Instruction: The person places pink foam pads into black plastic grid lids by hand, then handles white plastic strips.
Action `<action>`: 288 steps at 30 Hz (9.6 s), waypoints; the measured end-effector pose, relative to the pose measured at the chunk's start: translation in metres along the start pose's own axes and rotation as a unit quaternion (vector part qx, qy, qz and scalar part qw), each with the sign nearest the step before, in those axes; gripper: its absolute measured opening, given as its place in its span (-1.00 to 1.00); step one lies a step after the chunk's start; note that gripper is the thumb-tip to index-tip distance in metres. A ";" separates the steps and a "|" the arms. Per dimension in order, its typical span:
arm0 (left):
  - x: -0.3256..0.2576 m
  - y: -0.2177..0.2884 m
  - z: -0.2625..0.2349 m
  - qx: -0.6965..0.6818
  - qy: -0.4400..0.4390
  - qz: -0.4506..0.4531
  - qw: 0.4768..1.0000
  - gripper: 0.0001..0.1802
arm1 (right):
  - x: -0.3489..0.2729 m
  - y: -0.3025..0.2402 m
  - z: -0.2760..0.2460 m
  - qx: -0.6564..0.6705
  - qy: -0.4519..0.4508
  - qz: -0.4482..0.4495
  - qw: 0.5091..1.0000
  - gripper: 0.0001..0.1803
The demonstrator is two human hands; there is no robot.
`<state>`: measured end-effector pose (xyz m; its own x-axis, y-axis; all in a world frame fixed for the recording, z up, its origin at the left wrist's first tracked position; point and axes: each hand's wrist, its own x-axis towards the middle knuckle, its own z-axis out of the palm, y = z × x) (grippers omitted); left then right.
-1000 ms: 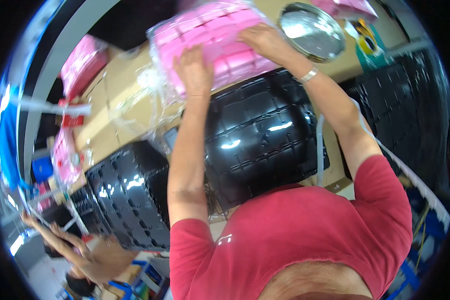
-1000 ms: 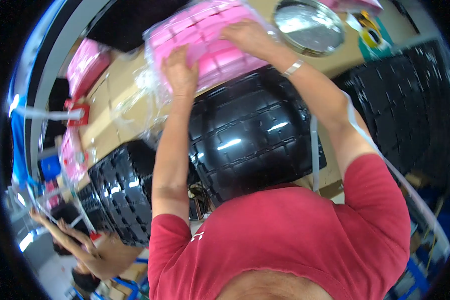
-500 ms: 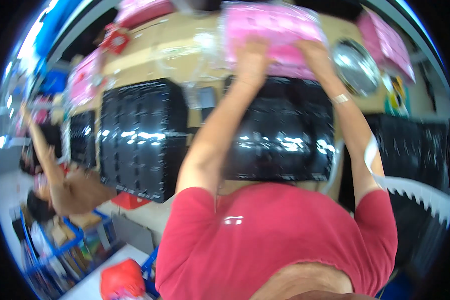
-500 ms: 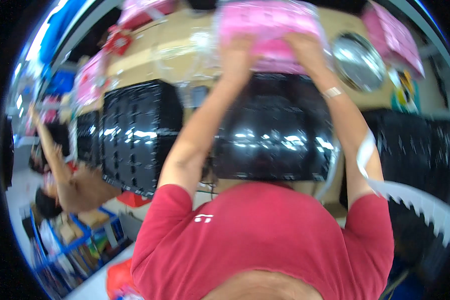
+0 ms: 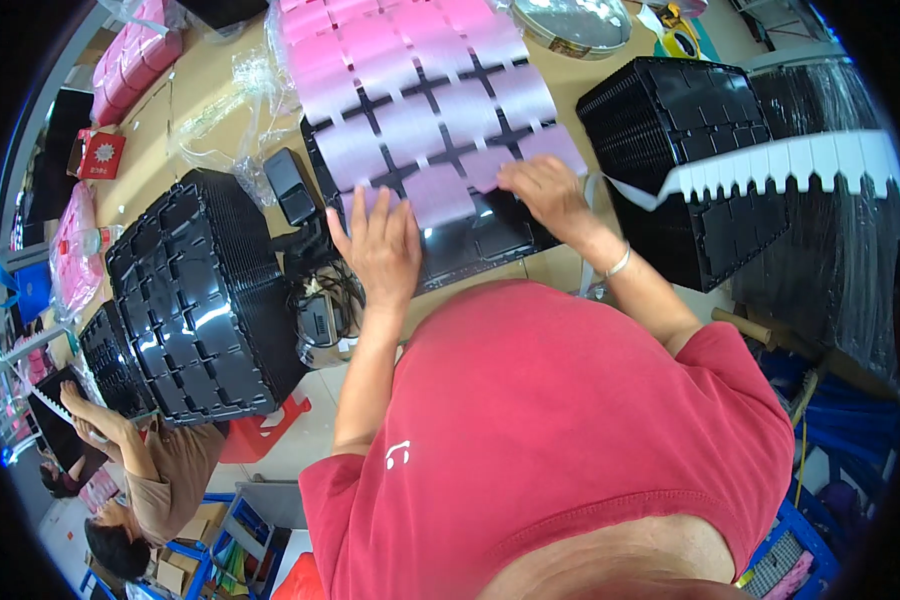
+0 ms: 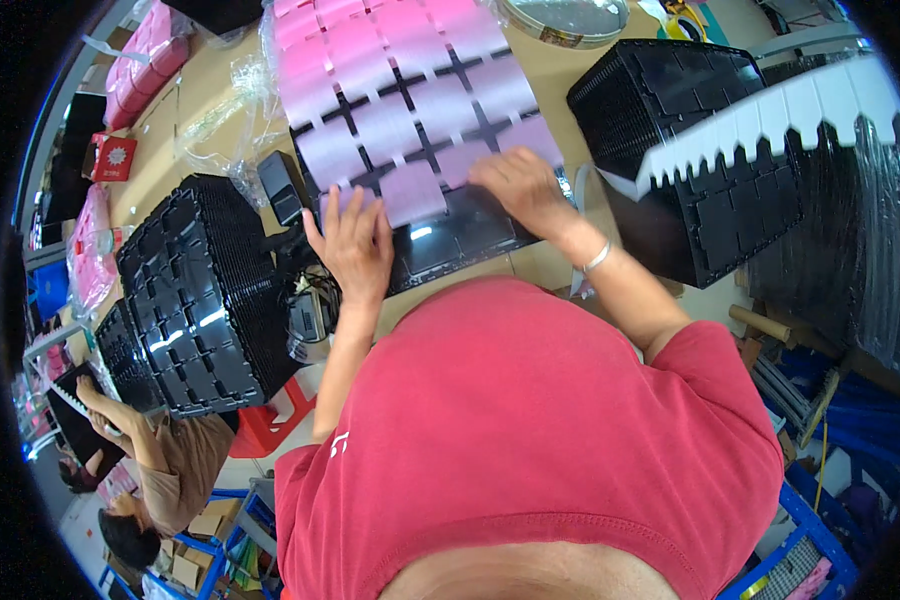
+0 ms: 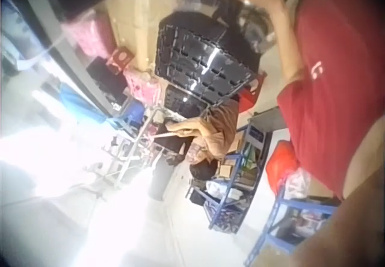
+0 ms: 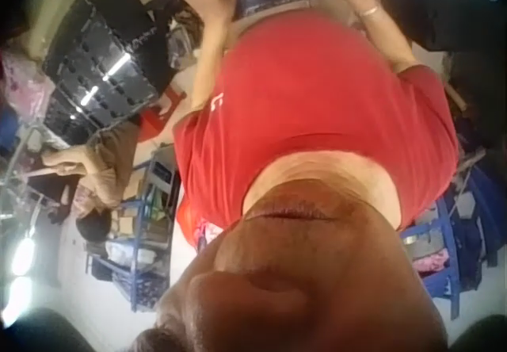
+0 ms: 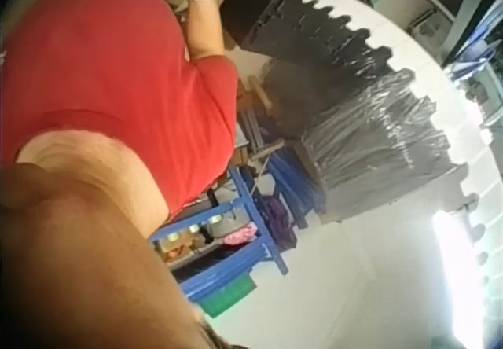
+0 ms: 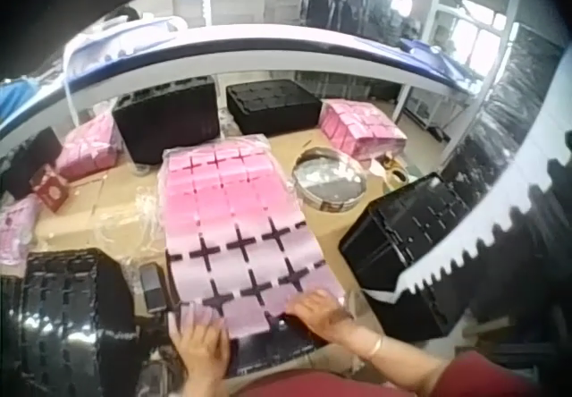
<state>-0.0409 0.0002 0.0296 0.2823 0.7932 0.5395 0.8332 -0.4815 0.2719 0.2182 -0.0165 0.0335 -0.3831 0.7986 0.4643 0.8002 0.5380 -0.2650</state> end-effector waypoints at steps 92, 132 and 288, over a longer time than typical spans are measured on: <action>-0.073 -0.007 -0.025 0.037 -0.258 -0.082 0.962 -0.58 | -0.091 -0.031 -0.012 -0.068 -0.159 0.164 0.971 -0.39; -0.095 0.004 -0.041 -0.116 -0.323 0.063 0.937 -0.50 | -0.081 -0.050 0.004 -0.059 -0.276 0.077 0.956 -0.34; 0.004 0.020 0.039 0.093 -0.317 -0.155 0.931 -0.35 | 0.080 0.036 0.075 -0.094 -0.137 0.156 0.974 -0.15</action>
<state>-0.0045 0.0080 0.0063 0.1901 0.9723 -0.1357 0.9725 -0.1675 0.1616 0.1812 0.0873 -0.0024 -0.1966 0.9711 0.1354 0.9577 0.2198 -0.1857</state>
